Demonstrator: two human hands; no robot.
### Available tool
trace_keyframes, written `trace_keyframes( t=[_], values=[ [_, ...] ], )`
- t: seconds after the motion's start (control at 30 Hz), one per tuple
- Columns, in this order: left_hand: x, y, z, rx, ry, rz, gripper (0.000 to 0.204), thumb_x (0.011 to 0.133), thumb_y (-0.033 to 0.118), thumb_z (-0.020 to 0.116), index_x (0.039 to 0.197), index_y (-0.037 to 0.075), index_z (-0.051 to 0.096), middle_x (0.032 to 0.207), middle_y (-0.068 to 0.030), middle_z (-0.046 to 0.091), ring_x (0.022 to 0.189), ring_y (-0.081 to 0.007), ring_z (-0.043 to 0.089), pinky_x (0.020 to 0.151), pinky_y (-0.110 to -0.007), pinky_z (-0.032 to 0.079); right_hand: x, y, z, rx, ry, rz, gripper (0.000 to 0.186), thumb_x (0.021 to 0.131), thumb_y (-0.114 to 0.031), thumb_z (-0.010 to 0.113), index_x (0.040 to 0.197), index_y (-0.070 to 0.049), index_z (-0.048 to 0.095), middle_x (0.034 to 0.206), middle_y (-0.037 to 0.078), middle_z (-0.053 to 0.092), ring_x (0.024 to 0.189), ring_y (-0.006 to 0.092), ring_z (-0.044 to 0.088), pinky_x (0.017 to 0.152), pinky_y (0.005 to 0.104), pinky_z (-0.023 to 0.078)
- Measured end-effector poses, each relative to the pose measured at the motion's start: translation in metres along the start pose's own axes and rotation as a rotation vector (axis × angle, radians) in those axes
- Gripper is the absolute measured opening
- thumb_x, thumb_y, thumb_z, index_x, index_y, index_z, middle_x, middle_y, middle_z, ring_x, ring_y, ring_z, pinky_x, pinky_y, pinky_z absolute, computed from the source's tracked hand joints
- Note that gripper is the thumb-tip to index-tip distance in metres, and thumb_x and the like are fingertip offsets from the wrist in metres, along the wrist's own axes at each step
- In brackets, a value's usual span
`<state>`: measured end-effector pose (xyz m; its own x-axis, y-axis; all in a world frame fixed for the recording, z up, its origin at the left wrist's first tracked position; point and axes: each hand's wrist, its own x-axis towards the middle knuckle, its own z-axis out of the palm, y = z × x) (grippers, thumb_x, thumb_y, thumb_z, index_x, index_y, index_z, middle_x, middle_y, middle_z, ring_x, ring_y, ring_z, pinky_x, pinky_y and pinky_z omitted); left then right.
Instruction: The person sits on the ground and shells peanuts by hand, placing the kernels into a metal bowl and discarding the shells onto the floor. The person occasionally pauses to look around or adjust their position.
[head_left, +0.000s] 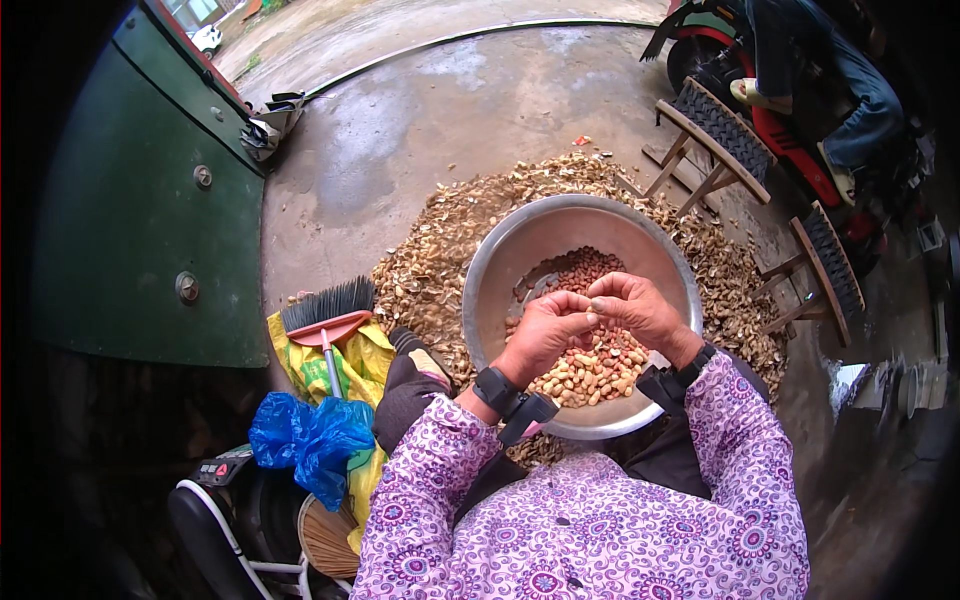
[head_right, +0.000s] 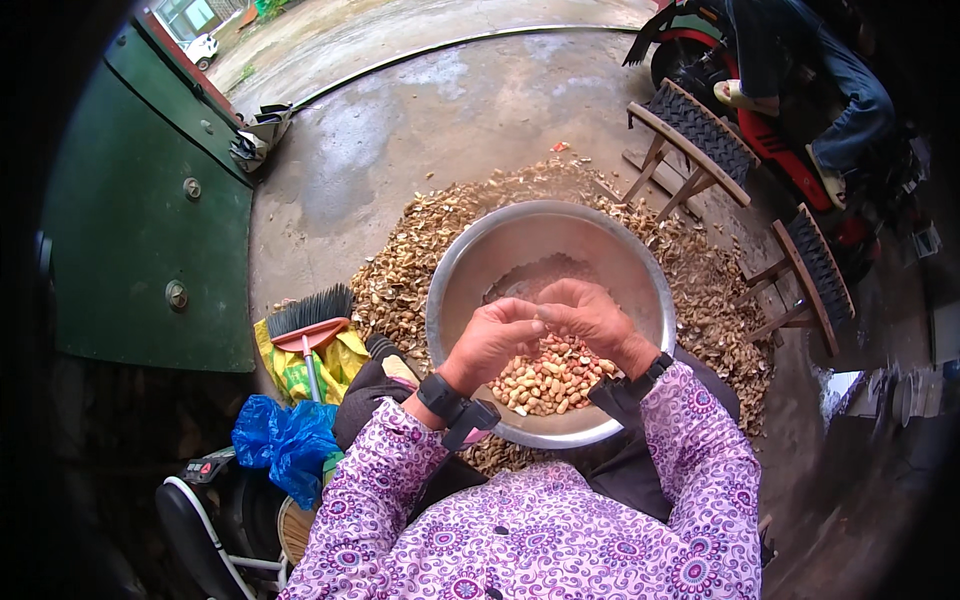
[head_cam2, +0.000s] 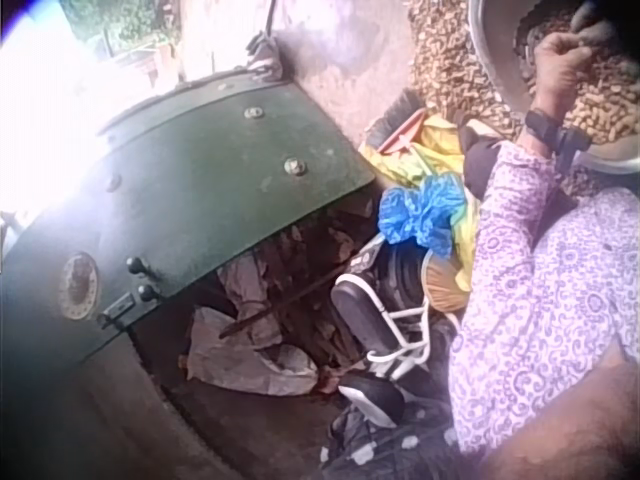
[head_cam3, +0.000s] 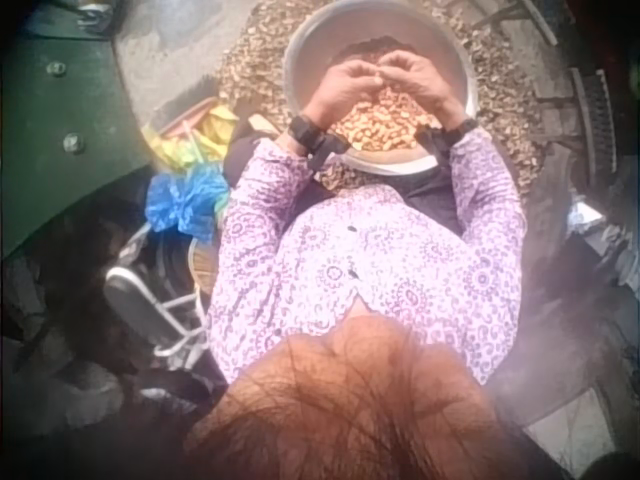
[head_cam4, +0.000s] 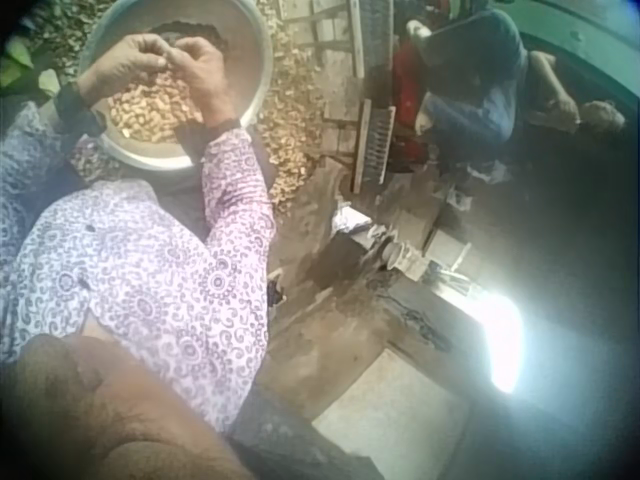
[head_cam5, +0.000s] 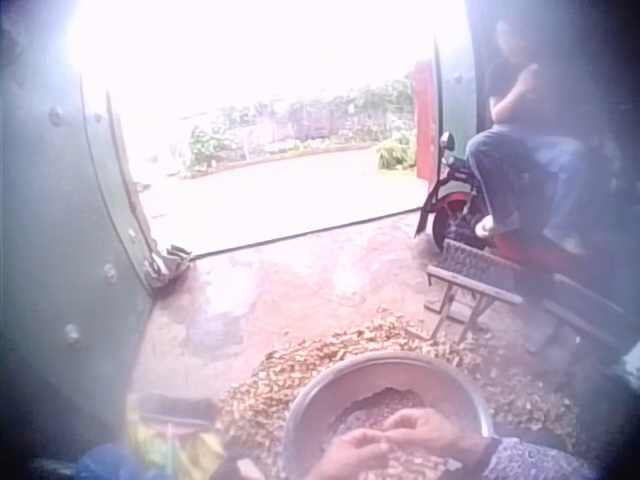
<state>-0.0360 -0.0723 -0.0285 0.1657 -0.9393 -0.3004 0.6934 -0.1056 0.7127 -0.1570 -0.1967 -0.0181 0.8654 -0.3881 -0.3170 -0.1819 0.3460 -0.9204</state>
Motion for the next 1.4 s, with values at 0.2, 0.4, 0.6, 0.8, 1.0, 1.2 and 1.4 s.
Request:
trace_keyframes(
  t=[0.2, 0.4, 0.6, 0.8, 1.0, 1.2, 1.4],
  values=[
    [-0.002, 0.002, 0.0, -0.041, -0.028, -0.044, 0.013, 0.074, 0.002, 0.063, 0.085, 0.0, 0.057, 0.077, -0.0067, 0.059, 0.064, -0.0131, 0.056, 0.058, -0.026, 0.049, -0.001, -0.001, -0.001, 0.072, -0.056, 0.068, 0.041, 0.074, -0.025, 0.066, 0.102, 0.001, 0.052, 0.09, 0.005, 0.055, 0.08, 0.0097, 0.052, 0.068, 0.02, 0.041],
    [-0.003, 0.002, -0.002, 0.117, -0.009, 0.013, 0.011, 0.073, 0.002, 0.063, 0.082, 0.0, 0.057, 0.072, -0.0057, 0.058, 0.057, -0.012, 0.056, 0.051, -0.023, 0.048, 0.002, 0.007, -0.002, 0.193, -0.116, 0.155, 0.033, 0.08, -0.014, 0.059, 0.107, 0.0, 0.048, 0.099, 0.007, 0.053, 0.086, 0.0129, 0.056, 0.074, 0.0238, 0.049],
    [-0.006, 0.004, -0.002, 0.16, -0.01, 0.043, 0.01, 0.072, 0.001, 0.063, 0.08, 0.0, 0.057, 0.072, -0.0051, 0.059, 0.058, -0.0106, 0.056, 0.054, -0.022, 0.048, -0.003, 0.003, 0.024, 0.113, -0.286, 0.12, 0.06, 0.075, -0.043, 0.061, 0.116, -0.002, 0.044, 0.101, 0.003, 0.05, 0.087, 0.0095, 0.049, 0.075, 0.0227, 0.041],
    [-0.007, -0.001, 0.002, 0.26, 0.004, 0.157, 0.008, 0.071, 0.001, 0.062, 0.078, 0.001, 0.058, 0.071, -0.0008, 0.058, 0.062, -0.0053, 0.053, 0.055, -0.018, 0.045, -0.005, 0.001, 0.039, -0.014, -0.386, -0.041, 0.073, 0.065, -0.044, 0.068, 0.119, -0.004, 0.039, 0.107, 0.003, 0.046, 0.101, 0.0122, 0.043, 0.087, 0.0266, 0.034],
    [-0.01, 0.003, 0.002, 0.268, -0.036, 0.185, 0.007, 0.072, 0.0, 0.062, 0.078, 0.001, 0.06, 0.074, -0.0015, 0.059, 0.067, -0.006, 0.054, 0.061, -0.019, 0.045, -0.007, -0.001, 0.042, 0.015, -0.356, -0.071, 0.068, 0.066, -0.04, 0.068, 0.116, -0.003, 0.041, 0.106, 0.004, 0.046, 0.1, 0.0121, 0.043, 0.087, 0.0265, 0.034],
    [-0.012, 0.001, 0.004, 0.24, -0.031, 0.219, 0.006, 0.072, -0.001, 0.062, 0.078, 0.0, 0.06, 0.075, -0.0029, 0.06, 0.069, -0.007, 0.055, 0.062, -0.02, 0.046, -0.007, 0.003, 0.038, -0.117, -0.337, -0.152, 0.064, 0.068, -0.038, 0.068, 0.115, -0.002, 0.043, 0.105, 0.005, 0.047, 0.099, 0.0126, 0.043, 0.087, 0.027, 0.034],
    [-0.012, -0.001, 0.005, 0.232, -0.024, 0.254, 0.005, 0.073, -0.001, 0.062, 0.078, 0.001, 0.06, 0.076, -0.003, 0.06, 0.069, -0.0073, 0.055, 0.062, -0.02, 0.046, -0.008, 0.005, 0.039, -0.108, -0.289, -0.176, 0.061, 0.07, -0.039, 0.066, 0.113, -0.001, 0.045, 0.105, 0.005, 0.047, 0.099, 0.0135, 0.044, 0.088, 0.0269, 0.034]
  ],
)
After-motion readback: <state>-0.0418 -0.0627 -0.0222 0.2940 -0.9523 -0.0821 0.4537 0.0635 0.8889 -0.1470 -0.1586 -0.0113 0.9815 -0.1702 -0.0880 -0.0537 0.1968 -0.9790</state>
